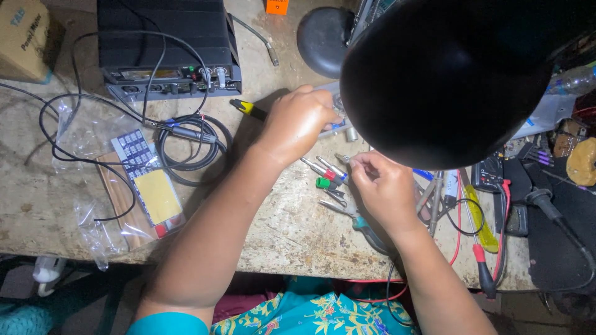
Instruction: Soldering wires to a small electronic connector and using pliers for assembly on a workbench.
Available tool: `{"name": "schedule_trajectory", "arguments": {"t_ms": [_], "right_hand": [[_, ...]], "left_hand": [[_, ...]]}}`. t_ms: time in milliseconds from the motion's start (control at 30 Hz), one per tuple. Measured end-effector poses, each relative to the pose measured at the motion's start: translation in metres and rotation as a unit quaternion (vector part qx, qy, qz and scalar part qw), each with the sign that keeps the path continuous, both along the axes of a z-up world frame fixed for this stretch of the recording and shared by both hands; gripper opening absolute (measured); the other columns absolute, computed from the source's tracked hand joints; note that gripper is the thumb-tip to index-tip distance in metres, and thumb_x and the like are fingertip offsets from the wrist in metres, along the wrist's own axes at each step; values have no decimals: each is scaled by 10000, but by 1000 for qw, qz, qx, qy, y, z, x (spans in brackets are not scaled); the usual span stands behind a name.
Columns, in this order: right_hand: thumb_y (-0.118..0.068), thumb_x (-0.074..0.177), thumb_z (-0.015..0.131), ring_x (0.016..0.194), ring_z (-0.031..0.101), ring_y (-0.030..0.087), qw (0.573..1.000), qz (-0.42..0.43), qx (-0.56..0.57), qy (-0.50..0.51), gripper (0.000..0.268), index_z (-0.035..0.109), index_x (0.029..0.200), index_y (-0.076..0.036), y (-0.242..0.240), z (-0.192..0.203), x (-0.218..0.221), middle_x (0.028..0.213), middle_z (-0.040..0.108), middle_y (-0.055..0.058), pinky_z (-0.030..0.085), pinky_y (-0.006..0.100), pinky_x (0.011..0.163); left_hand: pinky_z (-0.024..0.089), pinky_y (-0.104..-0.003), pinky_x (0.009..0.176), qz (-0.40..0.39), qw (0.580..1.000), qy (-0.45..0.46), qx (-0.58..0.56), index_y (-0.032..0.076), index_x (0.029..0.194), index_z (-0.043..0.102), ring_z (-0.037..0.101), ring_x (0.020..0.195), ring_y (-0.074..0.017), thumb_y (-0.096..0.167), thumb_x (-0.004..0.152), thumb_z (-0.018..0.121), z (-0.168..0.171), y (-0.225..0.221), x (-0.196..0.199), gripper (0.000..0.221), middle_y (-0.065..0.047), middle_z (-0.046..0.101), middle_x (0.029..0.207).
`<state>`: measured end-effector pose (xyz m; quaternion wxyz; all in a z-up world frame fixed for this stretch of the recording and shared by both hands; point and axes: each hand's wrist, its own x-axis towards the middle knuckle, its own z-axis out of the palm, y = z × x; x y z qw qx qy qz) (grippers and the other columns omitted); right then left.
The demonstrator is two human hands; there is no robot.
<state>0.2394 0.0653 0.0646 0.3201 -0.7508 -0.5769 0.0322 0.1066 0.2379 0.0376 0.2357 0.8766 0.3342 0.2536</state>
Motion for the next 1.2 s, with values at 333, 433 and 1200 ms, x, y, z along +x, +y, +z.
{"name": "schedule_trajectory", "arguments": {"t_ms": [333, 433, 1200], "right_hand": [[-226, 912, 737, 862, 650, 240, 979, 11, -127, -160, 116, 803, 911, -130, -19, -6, 9, 827, 704, 42, 475, 412, 854], [-244, 921, 731, 875, 645, 256, 980, 9, -110, -165, 121, 794, 934, -141, -19, -15, 14, 823, 682, 40, 466, 418, 849], [-376, 928, 620, 1143, 618, 266, 962, 114, -165, -183, 274, 677, 919, -108, -126, -9, 36, 1195, 654, 78, 377, 565, 1123]], "left_hand": [[583, -399, 774, -28, 996, -1, 84, 234, 781, 739, 651, 859, -228, 358, 833, 768, 17, -6, -7, 137, 22, 643, 752], [580, -367, 767, -32, 990, 10, 139, 284, 806, 750, 631, 861, -207, 358, 829, 766, 16, -7, -10, 80, 30, 640, 784], [287, -545, 1143, -48, 986, -43, -157, 130, 1444, 443, 332, 1378, -420, 324, 944, 371, 62, -56, -9, 541, -165, 526, 1446]]}}
